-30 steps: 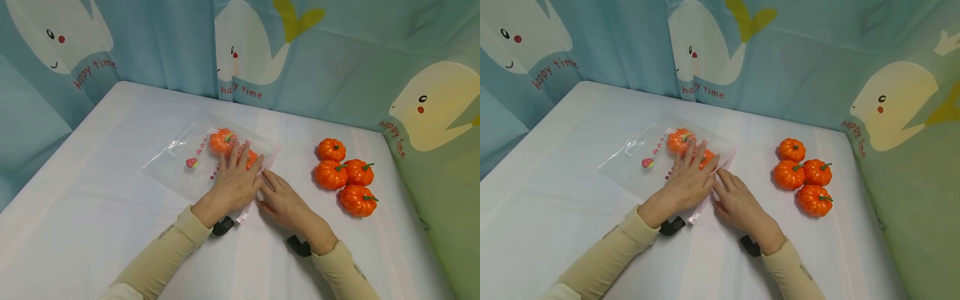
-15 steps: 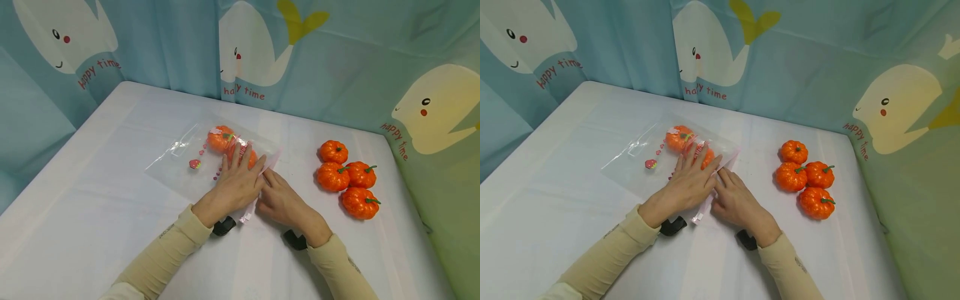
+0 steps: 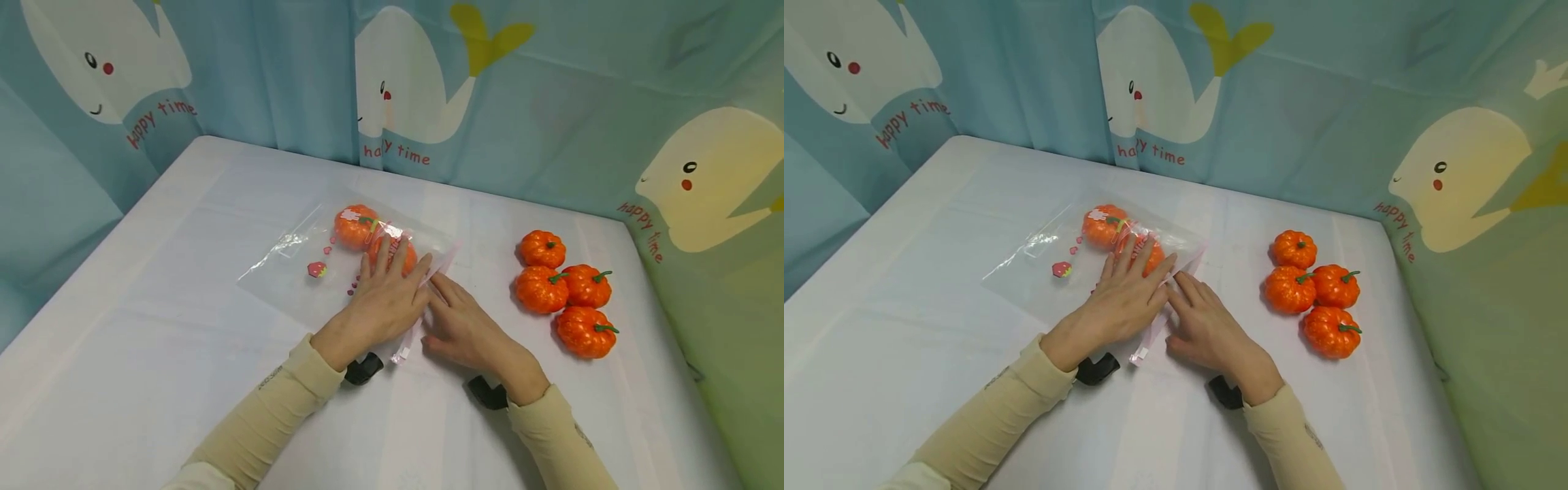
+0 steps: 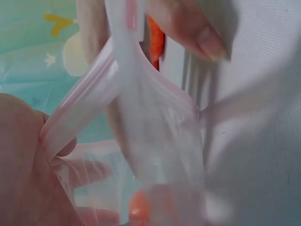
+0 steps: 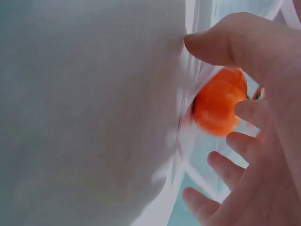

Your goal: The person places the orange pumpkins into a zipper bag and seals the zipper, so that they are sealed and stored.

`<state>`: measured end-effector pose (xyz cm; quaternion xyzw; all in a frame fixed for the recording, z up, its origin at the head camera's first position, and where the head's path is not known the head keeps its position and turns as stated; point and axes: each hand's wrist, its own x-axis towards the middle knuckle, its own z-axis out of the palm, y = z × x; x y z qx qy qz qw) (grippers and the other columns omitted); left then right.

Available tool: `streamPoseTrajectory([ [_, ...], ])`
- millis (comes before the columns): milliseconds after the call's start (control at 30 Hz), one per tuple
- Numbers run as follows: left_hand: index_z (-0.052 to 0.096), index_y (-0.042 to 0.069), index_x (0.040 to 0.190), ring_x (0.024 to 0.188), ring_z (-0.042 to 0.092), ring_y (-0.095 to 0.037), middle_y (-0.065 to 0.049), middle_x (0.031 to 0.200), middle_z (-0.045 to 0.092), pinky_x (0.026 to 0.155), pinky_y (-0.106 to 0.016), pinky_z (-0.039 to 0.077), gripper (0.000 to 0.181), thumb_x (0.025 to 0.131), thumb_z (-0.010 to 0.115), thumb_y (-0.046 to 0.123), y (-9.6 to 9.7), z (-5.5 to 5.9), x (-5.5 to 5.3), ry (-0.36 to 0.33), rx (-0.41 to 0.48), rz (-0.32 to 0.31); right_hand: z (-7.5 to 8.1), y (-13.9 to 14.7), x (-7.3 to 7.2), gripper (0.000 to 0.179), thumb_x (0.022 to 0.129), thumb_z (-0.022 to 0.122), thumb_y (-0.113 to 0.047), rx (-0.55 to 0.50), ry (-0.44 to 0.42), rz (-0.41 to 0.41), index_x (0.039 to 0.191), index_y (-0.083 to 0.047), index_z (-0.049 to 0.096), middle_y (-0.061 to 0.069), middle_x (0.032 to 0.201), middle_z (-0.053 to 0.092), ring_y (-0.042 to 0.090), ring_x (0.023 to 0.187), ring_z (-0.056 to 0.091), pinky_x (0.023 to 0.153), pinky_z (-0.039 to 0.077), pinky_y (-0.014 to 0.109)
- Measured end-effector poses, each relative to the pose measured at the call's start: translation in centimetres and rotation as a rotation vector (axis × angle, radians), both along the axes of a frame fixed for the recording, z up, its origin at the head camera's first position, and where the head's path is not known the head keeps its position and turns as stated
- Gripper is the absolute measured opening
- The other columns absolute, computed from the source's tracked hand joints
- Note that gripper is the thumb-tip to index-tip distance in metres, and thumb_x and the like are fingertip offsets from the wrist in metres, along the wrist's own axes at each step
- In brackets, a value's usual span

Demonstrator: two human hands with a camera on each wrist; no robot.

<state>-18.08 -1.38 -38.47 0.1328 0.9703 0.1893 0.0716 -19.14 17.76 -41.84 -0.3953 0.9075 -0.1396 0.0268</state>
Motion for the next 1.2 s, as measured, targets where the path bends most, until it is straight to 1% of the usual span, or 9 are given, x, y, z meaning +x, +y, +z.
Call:
streamPoseTrajectory([
  [200,0.022,0.029,0.159,0.154,-0.011,-0.038,-0.011,0.168,-0.001,0.120,-0.065,0.003,0.056,0.104,0.031,0.037,-0.2,-0.2,-0.2,0.008,0.007,0.017,0.6,1.9,0.2,0.089,0.080,0.080,-0.022,-0.080,-0.013,-0.040,0.155,-0.008,0.033,0.015,0.162,0.025,0.036,0.147,0.029,0.116,0.032,0.055],
  [333,0.023,0.030,0.158,0.154,-0.011,-0.038,-0.011,0.168,0.000,0.120,-0.065,0.003,0.056,0.103,0.031,0.037,-0.2,-0.4,-0.2,0.003,0.026,0.026,1.5,3.1,-0.1,0.084,0.082,0.080,-0.020,-0.110,-0.029,-0.085,0.153,-0.008,0.036,0.015,0.161,0.026,0.036,0.146,0.031,0.114,0.035,0.055],
  [400,0.024,0.030,0.158,0.154,-0.010,-0.038,-0.010,0.168,0.001,0.120,-0.065,0.003,0.057,0.103,0.031,0.036,-0.2,-0.6,-0.1,0.005,0.035,0.028,2.0,3.8,-0.3,0.081,0.083,0.079,-0.020,-0.114,-0.035,-0.126,0.152,-0.007,0.039,0.015,0.161,0.027,0.037,0.145,0.032,0.113,0.035,0.057],
  [500,0.025,0.029,0.158,0.154,-0.010,-0.038,-0.011,0.168,0.001,0.120,-0.065,0.002,0.057,0.102,0.031,0.034,-0.2,-0.7,-0.1,0.012,0.045,0.025,2.8,5.2,-0.6,0.075,0.085,0.077,-0.019,-0.125,-0.042,-0.221,0.150,-0.006,0.040,0.016,0.160,0.028,0.039,0.145,0.031,0.111,0.036,0.061],
  [700,0.026,0.027,0.158,0.154,-0.011,-0.039,-0.012,0.168,0.001,0.120,-0.066,0.002,0.056,0.102,0.030,0.033,0.0,-0.4,-0.2,0.031,0.053,0.007,4.0,8.1,-1.0,0.064,0.088,0.071,-0.009,-0.194,0.034,-0.438,0.145,0.001,0.043,0.026,0.151,0.036,0.047,0.138,0.034,0.106,0.037,0.066],
  [800,0.026,0.027,0.158,0.154,-0.011,-0.039,-0.013,0.168,0.001,0.120,-0.066,0.002,0.056,0.103,0.030,0.034,0.1,-0.3,-0.2,0.050,0.032,0.002,4.5,9.2,-1.2,0.063,0.090,0.068,-0.010,-0.191,0.013,-0.539,0.145,0.004,0.041,0.029,0.147,0.036,0.049,0.135,0.034,0.104,0.036,0.068],
  [933,0.025,0.027,0.158,0.154,-0.011,-0.038,-0.013,0.168,0.000,0.120,-0.066,0.003,0.057,0.102,0.031,0.035,0.2,-0.2,-0.2,0.057,0.013,0.005,4.4,10.1,-1.6,0.065,0.091,0.067,-0.013,-0.169,-0.020,-0.598,0.145,0.007,0.038,0.032,0.146,0.036,0.051,0.135,0.033,0.104,0.035,0.069],
  [1067,0.023,0.028,0.159,0.154,-0.014,-0.037,-0.013,0.168,-0.003,0.120,-0.066,0.002,0.057,0.102,0.031,0.036,0.4,-0.3,-0.2,0.034,0.016,0.012,4.0,10.5,-1.9,0.067,0.092,0.065,-0.016,-0.134,-0.053,-0.630,0.147,0.007,0.035,0.033,0.147,0.034,0.052,0.136,0.031,0.105,0.035,0.070],
  [1200,0.023,0.027,0.159,0.153,-0.014,-0.037,-0.012,0.168,-0.004,0.120,-0.066,0.001,0.057,0.103,0.031,0.037,0.5,-0.5,0.0,0.017,0.017,0.013,3.5,10.7,-1.9,0.068,0.092,0.065,-0.017,-0.131,-0.070,-0.669,0.148,0.006,0.033,0.032,0.151,0.029,0.052,0.138,0.029,0.107,0.032,0.069],
])
